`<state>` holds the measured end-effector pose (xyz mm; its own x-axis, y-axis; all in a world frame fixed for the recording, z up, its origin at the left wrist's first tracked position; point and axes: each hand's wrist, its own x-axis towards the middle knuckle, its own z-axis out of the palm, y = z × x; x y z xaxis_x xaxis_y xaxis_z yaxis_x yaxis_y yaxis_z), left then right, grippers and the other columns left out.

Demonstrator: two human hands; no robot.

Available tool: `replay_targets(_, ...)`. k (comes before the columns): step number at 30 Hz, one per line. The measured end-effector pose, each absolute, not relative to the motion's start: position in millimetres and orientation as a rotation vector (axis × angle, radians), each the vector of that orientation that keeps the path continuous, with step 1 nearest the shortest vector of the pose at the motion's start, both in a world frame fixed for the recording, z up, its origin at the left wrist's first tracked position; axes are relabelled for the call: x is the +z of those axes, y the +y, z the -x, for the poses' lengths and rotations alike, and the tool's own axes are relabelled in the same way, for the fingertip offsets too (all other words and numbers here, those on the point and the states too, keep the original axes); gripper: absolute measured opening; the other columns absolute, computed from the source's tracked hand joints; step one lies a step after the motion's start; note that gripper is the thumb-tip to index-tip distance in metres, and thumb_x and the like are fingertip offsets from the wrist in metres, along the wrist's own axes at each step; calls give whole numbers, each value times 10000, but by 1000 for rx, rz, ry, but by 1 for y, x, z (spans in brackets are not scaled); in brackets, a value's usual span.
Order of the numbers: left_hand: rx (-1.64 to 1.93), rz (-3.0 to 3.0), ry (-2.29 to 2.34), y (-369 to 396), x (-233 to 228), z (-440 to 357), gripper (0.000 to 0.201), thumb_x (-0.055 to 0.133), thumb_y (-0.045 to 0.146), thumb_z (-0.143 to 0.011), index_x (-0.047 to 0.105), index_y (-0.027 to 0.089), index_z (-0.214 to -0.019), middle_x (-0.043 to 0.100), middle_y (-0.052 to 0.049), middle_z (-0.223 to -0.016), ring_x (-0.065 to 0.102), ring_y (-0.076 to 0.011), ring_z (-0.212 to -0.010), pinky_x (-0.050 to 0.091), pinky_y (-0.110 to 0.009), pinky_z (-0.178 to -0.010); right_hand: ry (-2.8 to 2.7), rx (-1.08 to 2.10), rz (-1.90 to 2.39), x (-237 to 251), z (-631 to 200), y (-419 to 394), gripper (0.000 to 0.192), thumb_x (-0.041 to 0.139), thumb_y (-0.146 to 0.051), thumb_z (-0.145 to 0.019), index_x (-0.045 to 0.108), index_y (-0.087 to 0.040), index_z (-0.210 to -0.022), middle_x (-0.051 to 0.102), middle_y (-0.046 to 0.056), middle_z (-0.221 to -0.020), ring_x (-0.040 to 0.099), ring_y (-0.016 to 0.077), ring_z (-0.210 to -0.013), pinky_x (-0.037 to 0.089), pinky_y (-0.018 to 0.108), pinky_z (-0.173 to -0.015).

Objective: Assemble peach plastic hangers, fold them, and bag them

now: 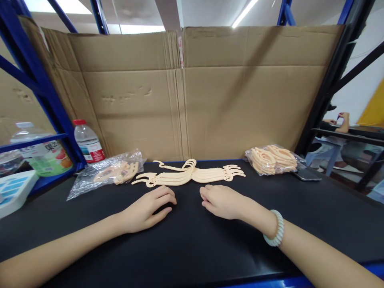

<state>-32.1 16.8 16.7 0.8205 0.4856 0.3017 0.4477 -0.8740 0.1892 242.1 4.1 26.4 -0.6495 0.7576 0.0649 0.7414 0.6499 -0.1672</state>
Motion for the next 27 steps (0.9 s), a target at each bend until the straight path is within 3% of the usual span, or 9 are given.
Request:
replay_targets(13,524,-2896,729,17,15,34,215,435,194,-920,600,179,-1057,577,-89,-1035,542,-201,-950,458,-326,-869,-2733,220,1264,27,-241,5,101,468,-228,-905,459,-197,-810,567,19,-819,530,160,-700,387,277,-648)
replay_targets(17,448,-2907,788,18,16,34,306,428,230,-936,578,201,-1201,568,-104,-1159,537,-225,-1065,442,-362,-945,-2737,203,1257,26,-242,5,110,461,-238,-912,459,-196,-811,566,19,-820,526,157,-692,381,277,-638)
replay_targets(22,188,-2896,824,21,16,33,507,391,376,-967,345,212,-1444,327,-118,-1508,274,-292,-1392,240,-478,-1129,-2748,165,1273,25,-240,5,116,454,-241,-915,459,-193,-810,568,23,-815,527,158,-683,378,273,-631)
replay_targets(25,70,-2848,796,9,17,22,693,420,494,-934,192,160,-1497,179,-145,-1551,115,-340,-1431,120,-563,-1139,-2751,135,1294,25,-238,5,114,447,-241,-920,466,-188,-821,577,34,-816,537,169,-699,379,275,-641)
replay_targets(27,14,-2812,658,-8,21,12,762,474,500,-905,151,156,-1503,143,-146,-1550,94,-346,-1428,82,-577,-1137,-2755,116,1292,24,-237,6,115,422,-217,-924,469,-185,-825,581,44,-819,538,174,-705,380,277,-644)
